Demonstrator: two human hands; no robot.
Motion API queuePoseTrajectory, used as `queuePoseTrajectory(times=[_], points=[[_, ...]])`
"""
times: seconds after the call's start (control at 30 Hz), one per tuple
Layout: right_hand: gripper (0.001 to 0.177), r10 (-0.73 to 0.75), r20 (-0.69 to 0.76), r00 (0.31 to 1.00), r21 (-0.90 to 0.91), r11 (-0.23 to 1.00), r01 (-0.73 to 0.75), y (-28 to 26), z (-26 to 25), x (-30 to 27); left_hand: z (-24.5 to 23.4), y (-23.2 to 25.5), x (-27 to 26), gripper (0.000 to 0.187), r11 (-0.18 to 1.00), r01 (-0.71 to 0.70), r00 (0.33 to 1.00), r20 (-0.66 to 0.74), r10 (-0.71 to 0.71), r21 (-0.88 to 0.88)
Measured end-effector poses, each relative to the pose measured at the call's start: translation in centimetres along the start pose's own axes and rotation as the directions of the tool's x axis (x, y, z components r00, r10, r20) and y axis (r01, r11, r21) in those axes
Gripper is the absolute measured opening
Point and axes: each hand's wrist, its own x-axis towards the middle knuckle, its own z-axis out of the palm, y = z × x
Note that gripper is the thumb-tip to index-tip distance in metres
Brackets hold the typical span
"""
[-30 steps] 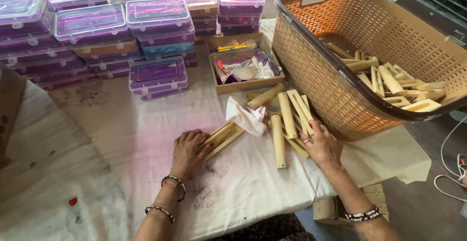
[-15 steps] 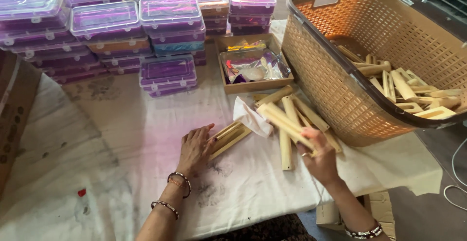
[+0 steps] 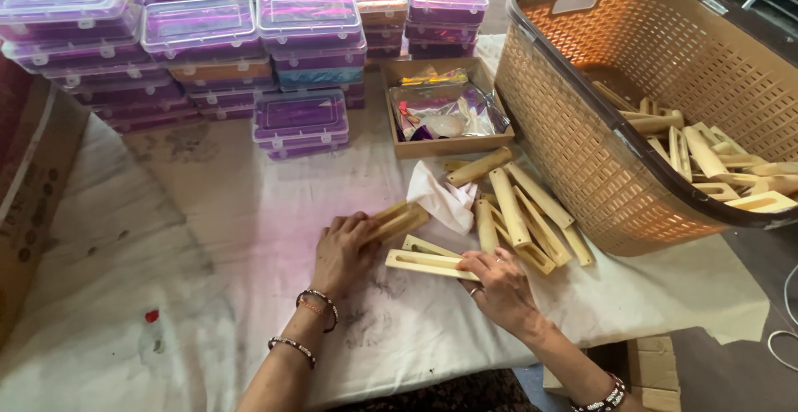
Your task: The person wipes several small, light-colored wooden pieces with a white cloth on a table covered with a white sheet. They pick up the pieces from a wicker basket, clean them, and place them back on the table. The person also handles a small, shiny, iridescent packet from a cardboard box.
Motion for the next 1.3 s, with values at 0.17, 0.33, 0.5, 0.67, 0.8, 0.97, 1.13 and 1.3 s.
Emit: queuePoseTrajectory(times=[0.17, 0.33, 0.5, 0.67, 0.8, 0.97, 1.13, 1.3], points=[[0.024, -0.018, -0.012, 1.000, 0.037, 0.999, 0.018, -1.2, 1.2, 1.9, -0.3, -2.2, 0.1, 0.031, 0.969, 0.216, 0.974, -0.102, -0.204, 0.121], [0.022, -0.038, 0.008, 0.999, 0.125, 0.991, 0.037, -2.1, 3.3, 4.2, -1.3, -2.9, 0.2, 0.034, 0.924, 0.341, 0.936, -0.149, -0.318, 0.175], [0.029, 0.020, 0.072, 0.997, 0.075, 0.997, -0.025, -2.9, 4.4, 4.8, -2.8, -0.7, 0.8, 0.045, 0.992, -0.126, 0.964, -0.233, 0.125, 0.013], [0.053, 0.053, 0.066, 0.996, 0.108, 0.992, -0.059, -3.4, 2.9, 4.2, -2.4, 0.9, 0.4, 0.042, 0.976, -0.162, 0.982, 0.070, 0.173, -0.146], [0.054, 0.100, 0.018, 0.995, -0.024, 0.995, -0.099, -1.2, 2.5, 3.3, -1.7, 0.4, 0.3, 0.030, 0.994, 0.005, 0.972, 0.233, 0.021, -0.108], [0.044, 0.263, 0.101, 0.959, -0.058, 0.964, -0.258, 1.1, 2.0, 3.1, -0.6, -0.6, 0.1, 0.027, 0.996, -0.030, 0.990, 0.133, 0.040, -0.079], [0.042, 0.215, -0.098, 0.972, -0.029, 0.975, -0.219, -0.7, -0.2, 4.7, 0.7, -1.5, 0.0, 0.038, 0.974, 0.076, 0.991, 0.124, -0.050, -0.213], [0.039, -0.028, -0.291, 0.956, 0.098, 0.993, 0.059, -2.2, 2.3, 6.3, 0.9, -1.5, 0.3, 0.067, 0.718, 0.233, 0.972, 0.141, -0.187, -0.656]])
